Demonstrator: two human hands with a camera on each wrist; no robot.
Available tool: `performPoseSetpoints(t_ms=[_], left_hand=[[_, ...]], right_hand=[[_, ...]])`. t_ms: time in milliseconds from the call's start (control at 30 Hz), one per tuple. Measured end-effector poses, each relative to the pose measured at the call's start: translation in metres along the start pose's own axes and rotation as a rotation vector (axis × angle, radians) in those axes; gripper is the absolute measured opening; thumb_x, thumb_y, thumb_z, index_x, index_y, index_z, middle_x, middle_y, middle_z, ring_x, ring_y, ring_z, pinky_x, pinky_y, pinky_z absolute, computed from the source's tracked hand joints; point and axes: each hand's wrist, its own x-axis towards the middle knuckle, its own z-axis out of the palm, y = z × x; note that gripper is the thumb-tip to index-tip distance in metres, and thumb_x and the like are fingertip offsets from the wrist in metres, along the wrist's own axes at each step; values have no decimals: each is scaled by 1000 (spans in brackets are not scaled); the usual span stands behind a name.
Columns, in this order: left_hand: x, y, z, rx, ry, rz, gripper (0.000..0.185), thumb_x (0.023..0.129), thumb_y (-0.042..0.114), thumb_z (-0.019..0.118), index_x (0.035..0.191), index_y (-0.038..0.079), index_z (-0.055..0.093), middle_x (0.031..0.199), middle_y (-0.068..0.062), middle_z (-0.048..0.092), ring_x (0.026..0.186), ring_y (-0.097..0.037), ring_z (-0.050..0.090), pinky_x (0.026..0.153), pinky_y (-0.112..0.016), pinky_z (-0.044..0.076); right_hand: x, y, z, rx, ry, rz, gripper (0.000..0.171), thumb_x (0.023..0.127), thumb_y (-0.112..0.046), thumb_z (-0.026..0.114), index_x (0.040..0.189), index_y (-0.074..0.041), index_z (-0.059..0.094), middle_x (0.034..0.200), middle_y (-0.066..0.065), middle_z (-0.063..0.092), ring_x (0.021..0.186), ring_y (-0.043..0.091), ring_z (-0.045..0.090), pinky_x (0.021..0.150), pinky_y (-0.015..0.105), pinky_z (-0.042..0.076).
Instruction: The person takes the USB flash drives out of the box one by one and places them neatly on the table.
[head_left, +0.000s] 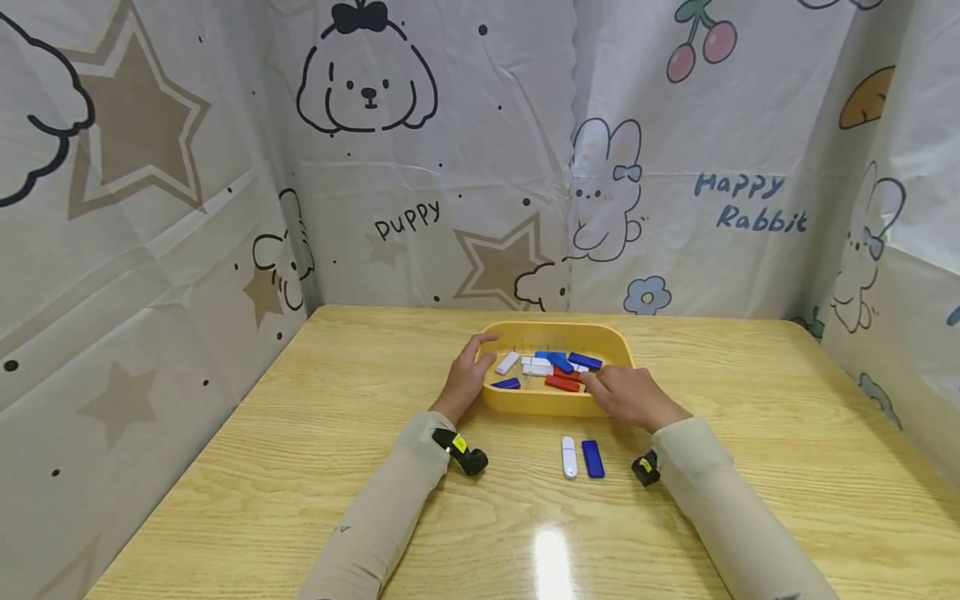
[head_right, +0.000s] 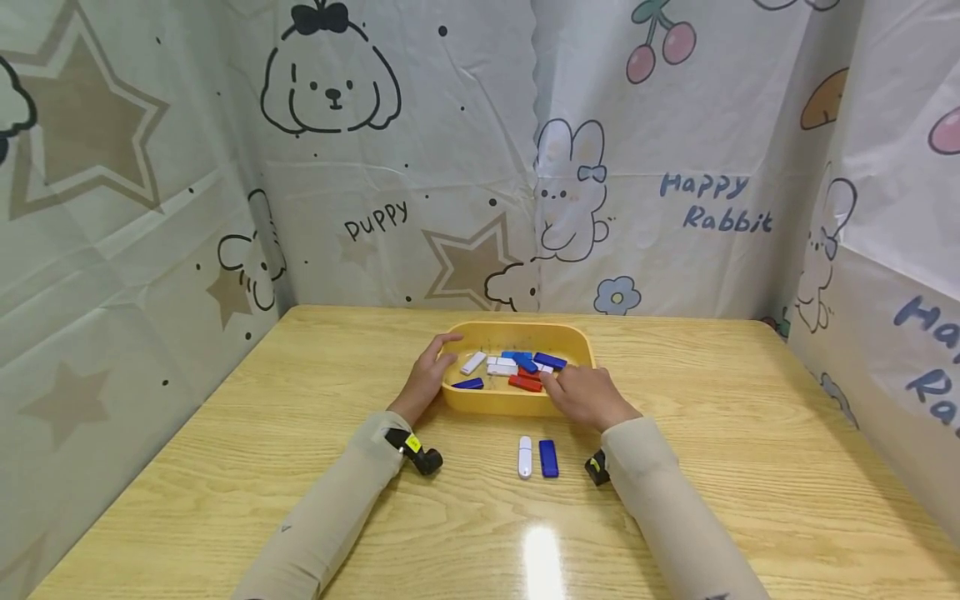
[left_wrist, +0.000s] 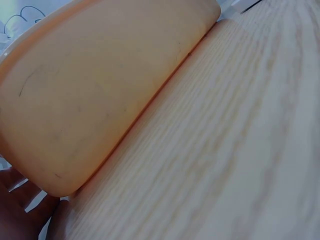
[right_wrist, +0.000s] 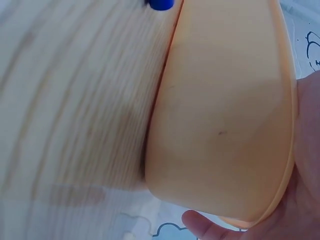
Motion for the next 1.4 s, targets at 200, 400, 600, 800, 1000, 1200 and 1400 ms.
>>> performPoseSetpoints(t_ms=[200,400,600,800,1000,1200,1400], left_hand=[[0,1,1,12,5,7,36,97,18,47,133,15,52,144,-5,47,140,-24,32,114,-46,21],[0,2,0,5,-5,1,36,97,18,47,133,16,52,145,-4,47,140,-24,31,115,-47,20],[-1,3,0,9,-8,3,36,98,17,46,134,16,51,145,-4,46,141,-23,30,115,-46,19],[-1,1,0,9,-7,7,36,98,16,46,134,15,51,145,-4,46,141,-23,31,115,-46,19],[-1,2,0,8,-7,6,36,98,17,46,134,15,51,146,-5,45,141,-23,31,115,-46,19],[0,2,0,2,-6,9,36,97,17,46,133,15,51,145,-4,46,141,-23,31,115,-46,19],[0,2,0,1,-11,-1,36,98,17,46,133,16,52,146,-4,45,141,-22,30,115,-46,19]], right_hand=[[1,1,0,27,-2,14,44,102,-35,39,67,-12,53,64,4,43,57,19,44,57,31,35],[1,3,-2,69,-14,-15,42,101,-33,42,67,-11,54,63,3,43,56,18,44,56,29,36],[0,7,-4,122,1,-74,44,101,-26,45,60,-11,56,58,0,43,54,17,43,54,29,36],[-2,14,-7,276,63,-27,20,93,-17,58,100,-8,74,101,10,65,89,25,57,71,35,50],[-3,16,-11,405,68,52,28,90,-15,64,117,-10,68,116,17,63,103,31,58,77,37,53],[-2,16,-9,444,102,30,46,87,-8,68,132,-11,57,110,13,62,100,28,59,84,41,53],[-3,15,-9,438,105,25,40,88,-7,66,127,-12,60,108,13,61,97,28,58,79,37,53]])
